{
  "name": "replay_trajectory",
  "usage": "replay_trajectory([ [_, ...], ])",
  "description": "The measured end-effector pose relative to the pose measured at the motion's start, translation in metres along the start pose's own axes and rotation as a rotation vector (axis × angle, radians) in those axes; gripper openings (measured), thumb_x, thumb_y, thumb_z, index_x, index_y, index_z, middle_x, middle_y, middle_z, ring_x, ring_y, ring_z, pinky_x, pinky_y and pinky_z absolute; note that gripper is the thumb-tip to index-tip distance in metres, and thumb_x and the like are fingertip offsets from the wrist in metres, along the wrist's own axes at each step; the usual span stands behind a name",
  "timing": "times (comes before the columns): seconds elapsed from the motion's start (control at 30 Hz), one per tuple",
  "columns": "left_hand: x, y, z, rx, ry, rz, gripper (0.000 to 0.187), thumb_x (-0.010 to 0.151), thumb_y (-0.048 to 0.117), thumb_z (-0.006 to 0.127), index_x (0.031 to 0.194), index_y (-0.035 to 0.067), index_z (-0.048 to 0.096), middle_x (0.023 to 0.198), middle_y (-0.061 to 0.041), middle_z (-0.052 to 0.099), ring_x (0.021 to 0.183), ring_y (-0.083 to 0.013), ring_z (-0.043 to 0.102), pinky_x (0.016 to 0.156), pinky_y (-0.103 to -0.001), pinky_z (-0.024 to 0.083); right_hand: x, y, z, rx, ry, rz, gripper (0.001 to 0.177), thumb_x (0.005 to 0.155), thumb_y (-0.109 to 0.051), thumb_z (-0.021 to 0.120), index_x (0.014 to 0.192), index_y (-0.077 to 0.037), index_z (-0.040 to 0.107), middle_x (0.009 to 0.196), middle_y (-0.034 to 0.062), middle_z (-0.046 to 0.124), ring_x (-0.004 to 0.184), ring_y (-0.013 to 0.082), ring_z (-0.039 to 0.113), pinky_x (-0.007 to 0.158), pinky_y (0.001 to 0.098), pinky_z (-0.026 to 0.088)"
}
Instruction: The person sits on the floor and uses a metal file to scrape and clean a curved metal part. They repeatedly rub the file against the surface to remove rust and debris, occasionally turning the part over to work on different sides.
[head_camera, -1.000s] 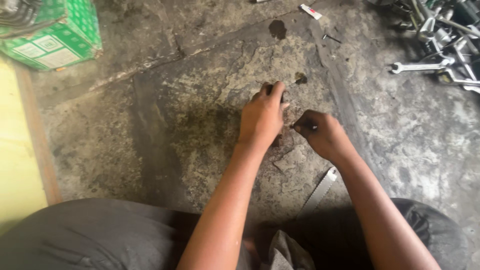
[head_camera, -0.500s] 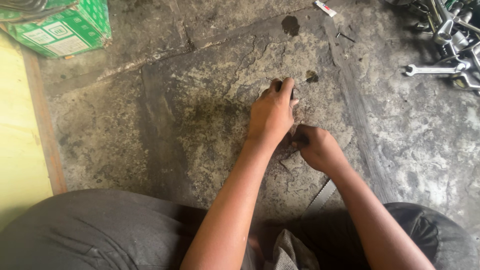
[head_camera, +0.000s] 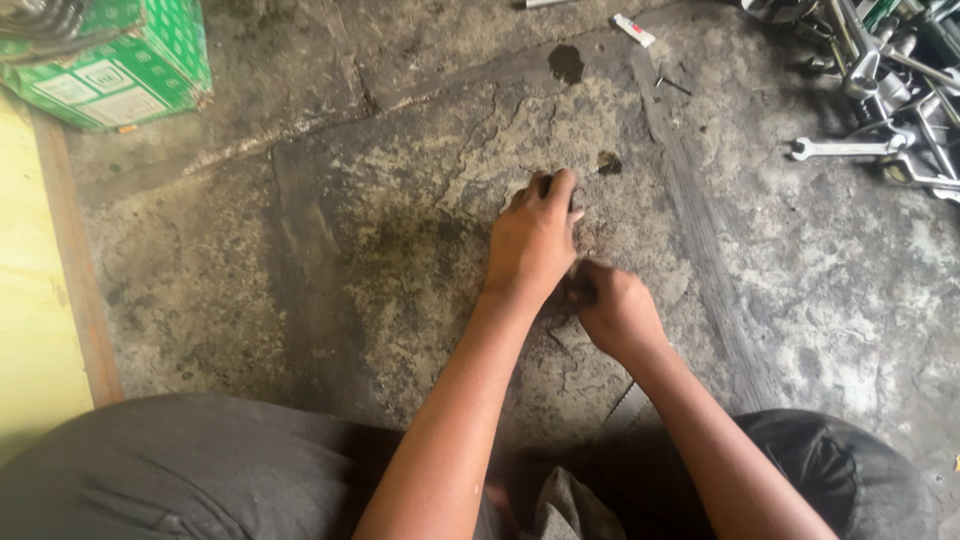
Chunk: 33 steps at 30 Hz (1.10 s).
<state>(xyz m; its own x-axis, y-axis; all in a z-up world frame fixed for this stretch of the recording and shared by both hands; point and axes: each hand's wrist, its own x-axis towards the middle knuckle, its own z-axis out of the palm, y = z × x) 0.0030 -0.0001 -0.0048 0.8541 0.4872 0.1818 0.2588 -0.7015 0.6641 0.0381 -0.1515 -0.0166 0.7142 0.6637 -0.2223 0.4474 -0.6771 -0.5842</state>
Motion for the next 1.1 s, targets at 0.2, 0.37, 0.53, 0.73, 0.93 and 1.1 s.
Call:
replay_trajectory([
  [0.2,-0.002,0.003,-0.008,0.035,0.079,0.050,0.031,0.090,0.016,0.073,0.113,0.008,0.053,0.106,-0.019,0.068,0.089,-0.0396,0.071,0.071,-0.049,0.058,-0.003,-0.009,0.002,-0.009,0.129,-0.041,0.011,0.078,-0.010,0.072,0.087,-0.006,0.067,0.086,0.0180,0.072,0.081,0.0416,0.069,0.070,0.0516,0.053],
  [0.37,0.001,-0.003,-0.007,0.058,0.052,0.005,0.034,0.090,0.018,0.072,0.115,0.007,0.052,0.100,-0.019,0.067,0.083,-0.0386,0.072,0.068,-0.047,0.059,0.005,-0.012,0.004,-0.028,0.217,-0.008,0.012,0.083,-0.014,0.073,0.087,-0.006,0.066,0.083,0.0177,0.072,0.078,0.0405,0.069,0.068,0.0503,0.054],
  [0.53,0.001,-0.007,-0.008,0.095,0.058,-0.021,0.036,0.090,0.021,0.074,0.114,0.006,0.052,0.100,-0.019,0.067,0.080,-0.0387,0.072,0.065,-0.047,0.059,-0.002,-0.017,-0.004,-0.062,0.139,0.083,0.011,0.086,-0.019,0.073,0.087,-0.009,0.069,0.079,0.0177,0.073,0.075,0.0386,0.071,0.069,0.0483,0.056],
  [0.73,0.001,-0.009,-0.005,0.114,0.047,-0.017,0.036,0.090,0.022,0.075,0.112,0.006,0.052,0.098,-0.018,0.068,0.078,-0.0360,0.073,0.064,-0.045,0.060,-0.001,-0.006,-0.001,-0.087,0.198,0.023,0.011,0.080,-0.018,0.076,0.082,-0.007,0.074,0.081,0.0176,0.074,0.075,0.0356,0.072,0.067,0.0462,0.056],
  [0.93,0.008,-0.008,-0.009,0.133,-0.011,-0.009,0.036,0.091,0.024,0.074,0.114,0.006,0.053,0.093,-0.017,0.070,0.071,-0.0324,0.074,0.058,-0.042,0.059,0.026,0.005,0.002,0.098,0.123,0.050,0.014,0.084,-0.019,0.076,0.089,-0.005,0.077,0.083,0.0151,0.077,0.072,0.0288,0.075,0.069,0.0402,0.058],
  [1.1,0.008,-0.002,-0.011,0.188,-0.120,-0.103,0.042,0.091,0.028,0.074,0.119,0.005,0.053,0.090,-0.020,0.068,0.064,-0.0308,0.074,0.052,-0.042,0.059,0.023,0.006,-0.015,0.136,-0.009,-0.032,0.014,0.084,-0.018,0.077,0.088,-0.005,0.075,0.082,0.0124,0.078,0.071,0.0238,0.076,0.068,0.0370,0.059],
])
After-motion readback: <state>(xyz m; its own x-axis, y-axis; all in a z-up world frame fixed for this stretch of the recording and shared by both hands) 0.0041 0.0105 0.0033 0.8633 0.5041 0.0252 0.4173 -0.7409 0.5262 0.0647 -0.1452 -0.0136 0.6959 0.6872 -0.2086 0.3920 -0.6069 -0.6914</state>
